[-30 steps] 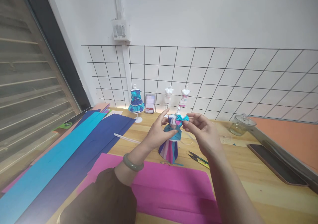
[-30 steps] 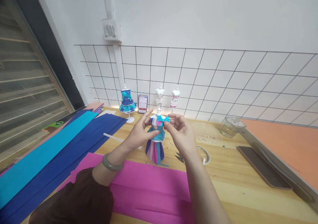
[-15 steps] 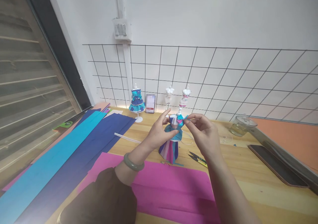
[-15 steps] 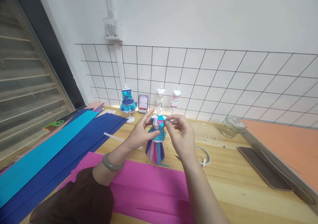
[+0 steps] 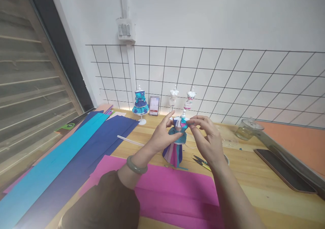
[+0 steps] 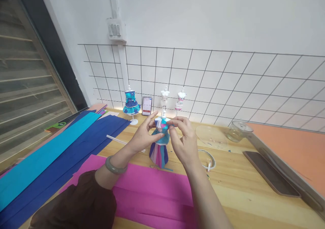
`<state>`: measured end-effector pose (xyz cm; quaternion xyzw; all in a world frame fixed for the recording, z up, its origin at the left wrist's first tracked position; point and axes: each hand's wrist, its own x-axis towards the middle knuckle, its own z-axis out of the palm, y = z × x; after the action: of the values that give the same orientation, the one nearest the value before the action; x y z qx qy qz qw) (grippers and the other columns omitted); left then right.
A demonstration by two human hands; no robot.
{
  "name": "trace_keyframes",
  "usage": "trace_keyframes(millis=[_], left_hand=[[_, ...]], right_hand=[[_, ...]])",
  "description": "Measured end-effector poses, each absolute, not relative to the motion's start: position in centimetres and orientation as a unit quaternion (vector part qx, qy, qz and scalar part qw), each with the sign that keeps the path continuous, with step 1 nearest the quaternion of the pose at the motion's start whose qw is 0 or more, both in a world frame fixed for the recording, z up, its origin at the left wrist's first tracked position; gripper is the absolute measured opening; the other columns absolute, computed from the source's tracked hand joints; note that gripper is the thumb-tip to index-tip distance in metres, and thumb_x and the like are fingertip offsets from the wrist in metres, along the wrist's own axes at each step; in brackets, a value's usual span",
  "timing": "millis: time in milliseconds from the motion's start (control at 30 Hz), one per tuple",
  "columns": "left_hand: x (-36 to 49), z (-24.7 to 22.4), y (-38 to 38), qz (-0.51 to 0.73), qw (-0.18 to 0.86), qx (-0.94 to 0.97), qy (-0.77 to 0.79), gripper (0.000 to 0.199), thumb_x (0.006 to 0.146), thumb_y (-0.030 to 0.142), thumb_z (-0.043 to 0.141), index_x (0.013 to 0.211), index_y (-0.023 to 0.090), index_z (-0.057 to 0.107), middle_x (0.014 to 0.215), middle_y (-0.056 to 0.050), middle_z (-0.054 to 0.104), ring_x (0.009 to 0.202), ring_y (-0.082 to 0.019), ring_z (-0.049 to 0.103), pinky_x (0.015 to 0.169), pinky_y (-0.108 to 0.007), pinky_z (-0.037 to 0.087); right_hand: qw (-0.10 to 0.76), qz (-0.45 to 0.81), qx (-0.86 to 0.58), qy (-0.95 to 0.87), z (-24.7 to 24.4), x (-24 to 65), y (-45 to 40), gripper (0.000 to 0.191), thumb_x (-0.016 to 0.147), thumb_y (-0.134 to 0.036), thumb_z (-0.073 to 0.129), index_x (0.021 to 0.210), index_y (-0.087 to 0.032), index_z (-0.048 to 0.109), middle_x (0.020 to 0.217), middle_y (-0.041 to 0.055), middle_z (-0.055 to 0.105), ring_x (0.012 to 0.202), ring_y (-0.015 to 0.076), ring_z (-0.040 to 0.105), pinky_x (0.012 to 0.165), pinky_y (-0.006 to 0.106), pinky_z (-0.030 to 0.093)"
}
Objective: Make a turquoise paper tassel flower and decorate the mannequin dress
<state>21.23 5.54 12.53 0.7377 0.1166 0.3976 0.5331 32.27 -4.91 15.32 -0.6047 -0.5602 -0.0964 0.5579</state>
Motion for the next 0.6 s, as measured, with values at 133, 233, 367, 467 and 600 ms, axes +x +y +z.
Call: trace_keyframes(millis=[133,233,367,467,600], left_hand=[[21.28,12.40,5.58,0.401,0.532,0.736,0.121,0.078,0.067,0.020,0.067,0.135,0.025,0.028,0.105,-0.006,0.057,0.103,-0.019,0.051,0.096,-0.039,0.033],[21.32,12.24,5.69,0.400,0.530,0.738,0.121,0.078,0.068,0.020,0.067,0.135,0.025,0.028,0.107,-0.007,0.057,0.104,-0.020,0.050,0.097,-0.039,0.033],[21.39,12.00,5.89,0.401,0.525,0.740,0.122,0.078,0.068,0.019,0.067,0.135,0.025,0.028,0.107,-0.007,0.057,0.103,-0.020,0.050,0.097,-0.040,0.033],[21.42,11.97,5.95,0.403,0.526,0.739,0.122,0.078,0.067,0.019,0.067,0.135,0.025,0.028,0.106,-0.007,0.057,0.103,-0.019,0.051,0.097,-0.040,0.032],[21.40,12.11,5.80,0.399,0.529,0.740,0.120,0.077,0.068,0.018,0.066,0.135,0.026,0.028,0.106,-0.007,0.057,0.104,-0.019,0.051,0.097,-0.040,0.033]], right_hand=[[0.578,-0.067,-0.602,-0.547,15.28,32.38,-4.90,0.018,0.082,-0.021,0.047,0.085,-0.026,0.065,0.094,0.0043,0.057,0.094,0.0206,0.053,0.077,0.034,0.041],[0.609,-0.008,-0.594,-0.526,15.31,32.53,-4.83,0.016,0.082,-0.025,0.049,0.083,-0.024,0.064,0.092,0.0039,0.058,0.091,0.0204,0.054,0.077,0.034,0.041],[0.637,0.045,-0.581,-0.504,15.43,32.67,-4.79,0.014,0.081,-0.027,0.051,0.082,-0.023,0.064,0.091,0.0030,0.059,0.087,0.0190,0.056,0.077,0.033,0.041],[0.660,0.087,-0.580,-0.469,15.28,32.75,-4.65,0.017,0.079,-0.031,0.055,0.092,-0.024,0.062,0.089,0.0031,0.060,0.084,0.0185,0.056,0.075,0.033,0.043],[0.677,0.119,-0.578,-0.441,14.79,32.82,-4.25,0.032,0.075,-0.035,0.062,0.105,-0.026,0.058,0.097,0.0042,0.059,0.090,0.0193,0.054,0.073,0.032,0.044]])
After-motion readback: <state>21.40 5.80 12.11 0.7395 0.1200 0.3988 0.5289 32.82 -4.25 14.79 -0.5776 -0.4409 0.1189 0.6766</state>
